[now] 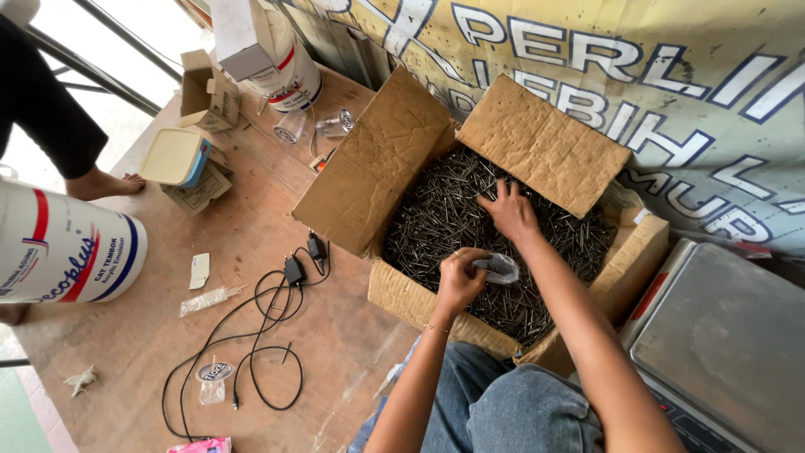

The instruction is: The person scoops nails from a cardboard box into a small plastic bag, places the bag on a digital scale to weigh it, and then seals the bag with a pink handheld heat sealer. The process is repeated for multiple bags.

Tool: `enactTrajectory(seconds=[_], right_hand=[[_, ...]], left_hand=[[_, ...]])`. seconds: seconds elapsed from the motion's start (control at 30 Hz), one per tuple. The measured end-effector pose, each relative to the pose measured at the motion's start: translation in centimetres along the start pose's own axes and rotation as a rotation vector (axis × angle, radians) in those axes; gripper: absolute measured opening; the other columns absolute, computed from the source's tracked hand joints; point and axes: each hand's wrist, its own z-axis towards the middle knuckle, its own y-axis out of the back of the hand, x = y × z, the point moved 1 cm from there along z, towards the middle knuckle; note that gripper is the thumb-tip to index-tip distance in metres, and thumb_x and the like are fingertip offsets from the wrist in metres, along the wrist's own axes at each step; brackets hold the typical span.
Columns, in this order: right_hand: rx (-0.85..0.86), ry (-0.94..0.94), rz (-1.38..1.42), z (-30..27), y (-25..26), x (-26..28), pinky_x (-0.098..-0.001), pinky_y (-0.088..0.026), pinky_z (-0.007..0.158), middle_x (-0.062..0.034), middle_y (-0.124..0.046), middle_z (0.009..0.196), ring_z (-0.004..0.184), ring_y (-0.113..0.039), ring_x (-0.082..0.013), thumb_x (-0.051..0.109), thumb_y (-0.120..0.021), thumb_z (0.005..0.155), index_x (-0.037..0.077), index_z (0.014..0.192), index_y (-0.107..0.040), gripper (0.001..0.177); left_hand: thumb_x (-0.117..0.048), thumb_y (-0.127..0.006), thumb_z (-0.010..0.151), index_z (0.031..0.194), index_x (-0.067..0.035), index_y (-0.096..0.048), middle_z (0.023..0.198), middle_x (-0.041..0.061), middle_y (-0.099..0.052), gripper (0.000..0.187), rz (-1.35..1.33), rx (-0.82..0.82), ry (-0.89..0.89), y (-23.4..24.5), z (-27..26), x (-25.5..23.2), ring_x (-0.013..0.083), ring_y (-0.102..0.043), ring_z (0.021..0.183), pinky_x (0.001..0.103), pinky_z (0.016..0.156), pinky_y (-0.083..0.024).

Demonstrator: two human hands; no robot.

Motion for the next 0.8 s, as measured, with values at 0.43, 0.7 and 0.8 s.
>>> enactTrajectory(seconds=[0.43, 0.7, 0.8], right_hand=[[0.491, 0.001, 0.046, 0.3, 0.6, -0.6, -0.0384, -0.053, 0.061, -0.0163, -0.042, 0.118, 0.099, -0.049, -0.0342, 0.019, -0.079, 0.06, 0.03, 0.109, -0.059, 0.055], [0.584, 0.097, 0.384, -4.4, 1.5, -1.3, -0.0388, -0.056, 0.073, -0.0099, -0.055, 0.108, 0.098, -0.059, -0.0311, 0.02, -0.071, 0.067, 0.017, 0.096, -0.07, 0.029], [0.739, -0.089, 0.85, -4.3, 4.5, -2.0, -0.0434, -0.051, 0.087, -0.0193, -0.062, 0.109, 0.107, -0.058, -0.0363, 0.028, -0.072, 0.073, 0.008, 0.11, -0.067, 0.042]], left_hand=[[0.002, -0.056, 0.063, 0.082, -0.013, -0.073, 0.086, 0.008, -0.068, 0.029, 0.027, 0.006, -0.04, 0.5, 0.2, -1.7, 0.0265, -0.065, 0.073, 0.028, 0.057, -0.051], [0.001, -0.058, 0.064, 0.081, -0.013, -0.073, 0.085, 0.007, -0.069, 0.027, 0.047, -0.005, -0.038, 0.5, 0.3, -1.4, 0.0264, -0.065, 0.075, 0.03, 0.057, -0.052], [0.001, -0.057, 0.064, 0.081, -0.013, -0.073, 0.085, 0.008, -0.068, 0.028, 0.026, -0.018, -0.024, 0.8, 0.6, -3.5, 0.0243, -0.062, 0.063, 0.031, 0.053, -0.049]])
